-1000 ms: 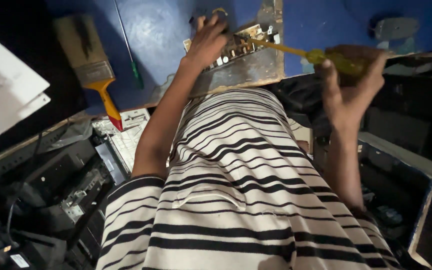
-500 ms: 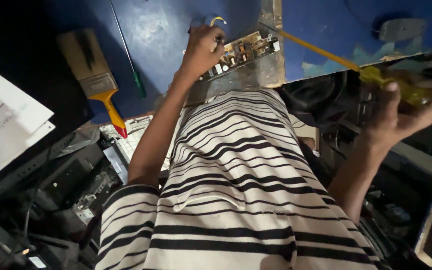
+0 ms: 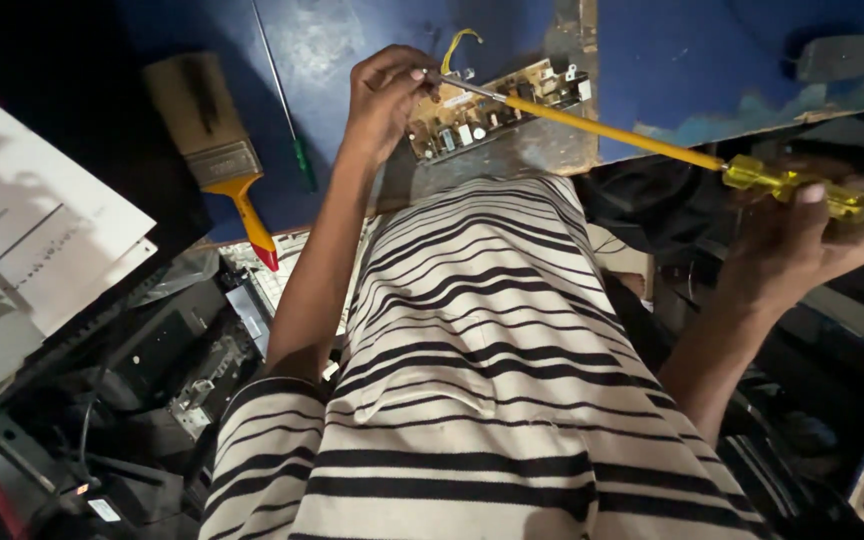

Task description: The person cleans a circuit board with a brush, then uses a screwdriver to adjust components and connect wires on the board. They continue to manipulate wires and components on a second circuit board assembly.

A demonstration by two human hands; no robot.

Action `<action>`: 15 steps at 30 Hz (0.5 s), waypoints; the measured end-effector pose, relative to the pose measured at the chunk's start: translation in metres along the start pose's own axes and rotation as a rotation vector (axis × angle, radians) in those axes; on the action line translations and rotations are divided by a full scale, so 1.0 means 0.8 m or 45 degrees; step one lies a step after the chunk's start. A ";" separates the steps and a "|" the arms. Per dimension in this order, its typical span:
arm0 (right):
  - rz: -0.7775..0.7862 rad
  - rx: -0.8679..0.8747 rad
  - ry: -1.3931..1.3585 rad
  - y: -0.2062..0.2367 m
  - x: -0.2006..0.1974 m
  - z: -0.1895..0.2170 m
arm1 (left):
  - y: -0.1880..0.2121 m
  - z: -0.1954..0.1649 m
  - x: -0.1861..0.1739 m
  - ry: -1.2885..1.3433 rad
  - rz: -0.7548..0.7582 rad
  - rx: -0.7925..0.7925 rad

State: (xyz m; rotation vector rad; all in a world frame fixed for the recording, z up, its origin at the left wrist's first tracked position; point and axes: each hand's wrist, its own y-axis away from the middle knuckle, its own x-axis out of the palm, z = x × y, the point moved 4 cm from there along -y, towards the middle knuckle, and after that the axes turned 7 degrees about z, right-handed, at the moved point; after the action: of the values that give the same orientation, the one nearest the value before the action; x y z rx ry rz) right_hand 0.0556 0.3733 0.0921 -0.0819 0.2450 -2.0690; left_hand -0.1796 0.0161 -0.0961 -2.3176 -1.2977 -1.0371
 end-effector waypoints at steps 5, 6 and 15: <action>0.047 -0.056 0.050 -0.009 0.022 0.010 | -0.002 -0.006 -0.009 0.062 0.065 0.024; 0.047 -0.053 0.057 -0.011 0.025 0.011 | -0.001 -0.005 -0.011 0.069 0.073 0.014; -0.027 0.019 0.070 -0.011 0.031 0.013 | -0.002 0.002 -0.012 -0.004 0.128 0.025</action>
State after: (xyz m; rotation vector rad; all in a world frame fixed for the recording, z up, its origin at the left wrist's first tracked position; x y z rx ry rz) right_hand 0.0376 0.3542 0.1028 -0.0186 0.2635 -2.0959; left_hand -0.1835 0.0122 -0.1046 -2.3445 -1.1734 -0.9849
